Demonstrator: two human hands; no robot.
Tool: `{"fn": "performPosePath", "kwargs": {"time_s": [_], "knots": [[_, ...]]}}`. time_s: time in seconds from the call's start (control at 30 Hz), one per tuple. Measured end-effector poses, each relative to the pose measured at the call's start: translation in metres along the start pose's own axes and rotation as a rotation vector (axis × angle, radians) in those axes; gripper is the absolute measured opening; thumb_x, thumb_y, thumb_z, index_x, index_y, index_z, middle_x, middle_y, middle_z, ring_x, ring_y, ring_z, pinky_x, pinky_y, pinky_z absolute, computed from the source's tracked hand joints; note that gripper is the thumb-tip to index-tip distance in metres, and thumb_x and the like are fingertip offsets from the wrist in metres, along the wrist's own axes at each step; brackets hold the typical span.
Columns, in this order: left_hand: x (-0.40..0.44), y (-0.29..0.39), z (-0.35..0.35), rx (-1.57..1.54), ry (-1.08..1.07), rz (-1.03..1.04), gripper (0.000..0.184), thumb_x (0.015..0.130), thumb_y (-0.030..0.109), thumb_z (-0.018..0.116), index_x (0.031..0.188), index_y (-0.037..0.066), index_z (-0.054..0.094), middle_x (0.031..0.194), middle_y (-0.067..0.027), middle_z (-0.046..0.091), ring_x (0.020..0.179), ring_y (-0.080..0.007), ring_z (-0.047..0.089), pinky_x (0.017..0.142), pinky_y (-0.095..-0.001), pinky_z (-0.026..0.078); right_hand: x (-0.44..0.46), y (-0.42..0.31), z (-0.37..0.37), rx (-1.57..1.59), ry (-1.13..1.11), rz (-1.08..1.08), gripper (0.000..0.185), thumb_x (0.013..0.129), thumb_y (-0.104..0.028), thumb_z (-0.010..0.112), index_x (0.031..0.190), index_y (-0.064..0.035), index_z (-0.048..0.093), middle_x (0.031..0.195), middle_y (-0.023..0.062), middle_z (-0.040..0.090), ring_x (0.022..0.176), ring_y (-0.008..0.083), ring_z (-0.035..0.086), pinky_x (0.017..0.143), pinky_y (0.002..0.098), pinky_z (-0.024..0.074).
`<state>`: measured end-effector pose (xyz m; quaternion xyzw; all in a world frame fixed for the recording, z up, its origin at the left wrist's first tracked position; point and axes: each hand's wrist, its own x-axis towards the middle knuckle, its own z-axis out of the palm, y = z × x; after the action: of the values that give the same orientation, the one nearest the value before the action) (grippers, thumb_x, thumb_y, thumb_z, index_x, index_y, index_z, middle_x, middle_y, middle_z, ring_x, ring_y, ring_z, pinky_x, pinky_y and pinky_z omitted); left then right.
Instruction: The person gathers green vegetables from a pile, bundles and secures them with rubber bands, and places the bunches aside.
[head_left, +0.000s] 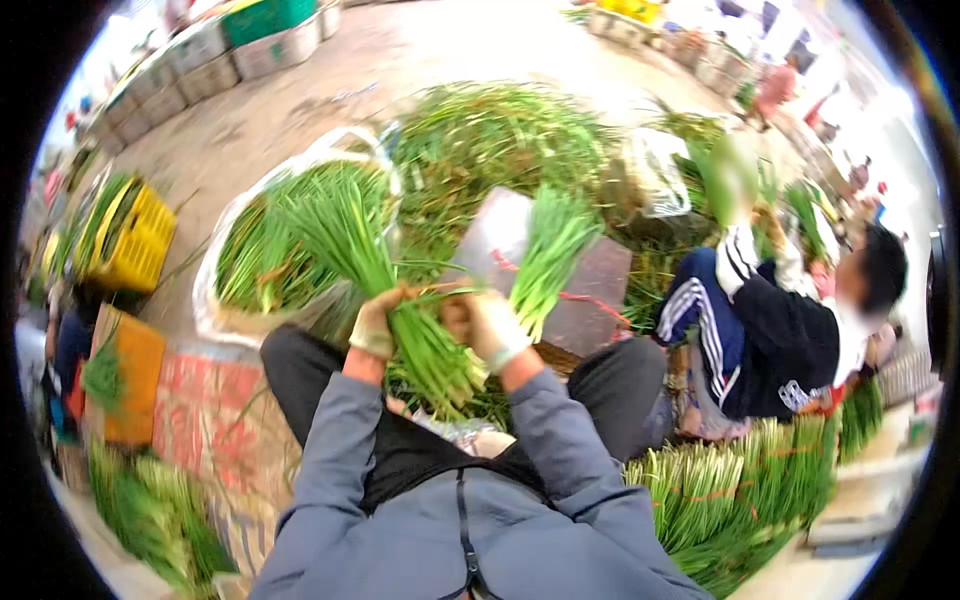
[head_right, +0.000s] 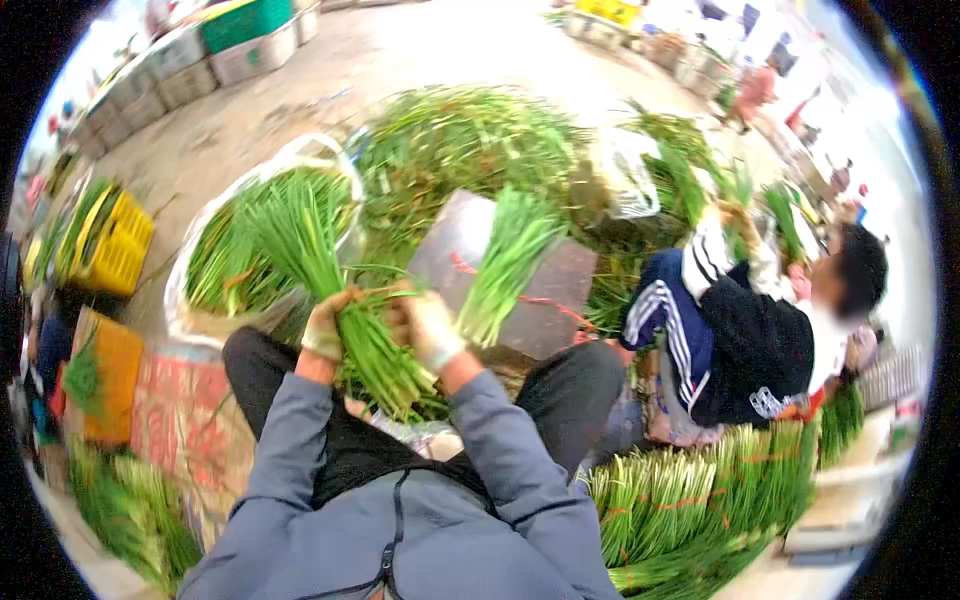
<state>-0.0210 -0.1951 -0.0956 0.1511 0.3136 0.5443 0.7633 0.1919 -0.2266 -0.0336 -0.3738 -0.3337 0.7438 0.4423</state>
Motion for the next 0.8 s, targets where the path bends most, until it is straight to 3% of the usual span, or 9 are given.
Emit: {"fn": "performPosePath", "kwargs": {"time_s": [0.03, 0.13, 0.3, 0.43, 0.5, 0.6, 0.63, 0.7, 0.8], "knots": [[0.015, 0.002, -0.015, -0.019, 0.036, 0.069, 0.026, 0.090, 0.017, 0.069, 0.112, 0.002, 0.064, 0.088, -0.0116, 0.070, 0.075, -0.0245, 0.068, 0.070, -0.0388, 0.059, -0.007, -0.007, -0.017, 0.192, -0.090, -0.002, 0.028, 0.100, -0.029, 0.053, 0.095, -0.0052, 0.067, 0.076, 0.0036, 0.063, 0.064, 0.0154, 0.060, 0.058, 0.0302, 0.0502], [0.023, 0.029, -0.026, -0.039, -0.024, 0.307, 0.043, 0.091, 0.014, 0.070, 0.129, 0.004, 0.055, 0.086, -0.0117, 0.069, 0.076, -0.0253, 0.068, 0.072, -0.0392, 0.060, -0.032, -0.011, -0.030, 0.297, 0.005, -0.278, 0.043, 0.103, -0.043, 0.052, 0.072, -0.0147, 0.040, 0.054, -0.0043, 0.031, 0.042, 0.0086, 0.027, 0.039, 0.0270, 0.0199], [0.022, 0.063, -0.021, -0.104, 0.108, 0.474, 0.053, 0.092, 0.009, 0.069, 0.140, 0.010, 0.047, 0.083, -0.0096, 0.067, 0.071, -0.0236, 0.066, 0.066, -0.0378, 0.058, -0.090, -0.044, -0.027, 0.525, -0.142, -0.451, 0.048, 0.101, -0.049, 0.053, 0.070, -0.0151, 0.037, 0.052, -0.0052, 0.029, 0.042, 0.0088, 0.024, 0.041, 0.0289, 0.0186], [0.037, 0.113, -0.061, -0.204, 0.158, 0.566, 0.023, 0.091, 0.015, 0.071, 0.111, 0.008, 0.062, 0.086, -0.0108, 0.069, 0.074, -0.0252, 0.066, 0.070, -0.0401, 0.057, -0.117, -0.042, -0.040, 0.418, -0.160, -0.545, 0.048, 0.103, -0.046, 0.050, 0.071, -0.0130, 0.040, 0.053, -0.0033, 0.033, 0.043, 0.0093, 0.028, 0.041, 0.0289, 0.0217], [0.032, 0.123, -0.055, -0.279, 0.158, 0.639, 0.024, 0.088, 0.012, 0.073, 0.109, 0.012, 0.063, 0.089, -0.0105, 0.069, 0.077, -0.0275, 0.067, 0.075, -0.0432, 0.058, -0.107, -0.012, -0.061, -0.380, -0.009, -0.331, 0.033, 0.101, -0.035, 0.055, 0.085, -0.0069, 0.057, 0.065, 0.0029, 0.054, 0.050, 0.0145, 0.046, 0.044, 0.0295, 0.0358], [0.026, 0.129, -0.042, -0.313, 0.066, 0.587, 0.039, 0.087, 0.000, 0.071, 0.121, 0.012, 0.058, 0.099, -0.0063, 0.067, 0.090, -0.0252, 0.067, 0.083, -0.0447, 0.057, -0.080, 0.024, -0.055, -1.657, -0.349, 0.060, 0.054, 0.086, -0.024, 0.070, 0.133, -0.0038, 0.055, 0.115, 0.0214, 0.068, 0.101, 0.0358, 0.067, 0.086, 0.0374, 0.0549], [0.028, 0.129, -0.037, -0.394, 0.072, 0.592, 0.038, 0.086, -0.001, 0.070, 0.120, 0.012, 0.058, 0.100, -0.0062, 0.068, 0.092, -0.0259, 0.067, 0.084, -0.0458, 0.057, -0.063, 0.029, -0.048, -1.793, -0.252, 0.115, 0.049, 0.085, -0.023, 0.071, 0.130, -0.0076, 0.060, 0.116, 0.0198, 0.068, 0.108, 0.0366, 0.065, 0.093, 0.0399, 0.0513], [0.022, 0.127, -0.030, -0.348, 0.102, 0.629, 0.023, 0.089, 0.004, 0.067, 0.111, 0.012, 0.063, 0.098, -0.0116, 0.069, 0.088, -0.0294, 0.066, 0.084, -0.0483, 0.056, -0.053, 0.012, -0.034, -1.097, 0.030, -0.396, 0.034, 0.087, -0.022, 0.069, 0.118, -0.0081, 0.068, 0.111, 0.0166, 0.070, 0.104, 0.0356, 0.067, 0.089, 0.0397, 0.0527], [0.018, 0.124, -0.027, -0.312, 0.066, 0.606, 0.017, 0.089, 0.007, 0.068, 0.106, 0.010, 0.064, 0.096, -0.0124, 0.068, 0.086, -0.0286, 0.067, 0.086, -0.0481, 0.057, -0.045, -0.023, 0.006, -1.042, 0.228, -0.577, 0.019, 0.090, -0.020, 0.068, 0.105, -0.0084, 0.072, 0.100, 0.0149, 0.072, 0.093, 0.0346, 0.069, 0.080, 0.0387, 0.0545]]}}
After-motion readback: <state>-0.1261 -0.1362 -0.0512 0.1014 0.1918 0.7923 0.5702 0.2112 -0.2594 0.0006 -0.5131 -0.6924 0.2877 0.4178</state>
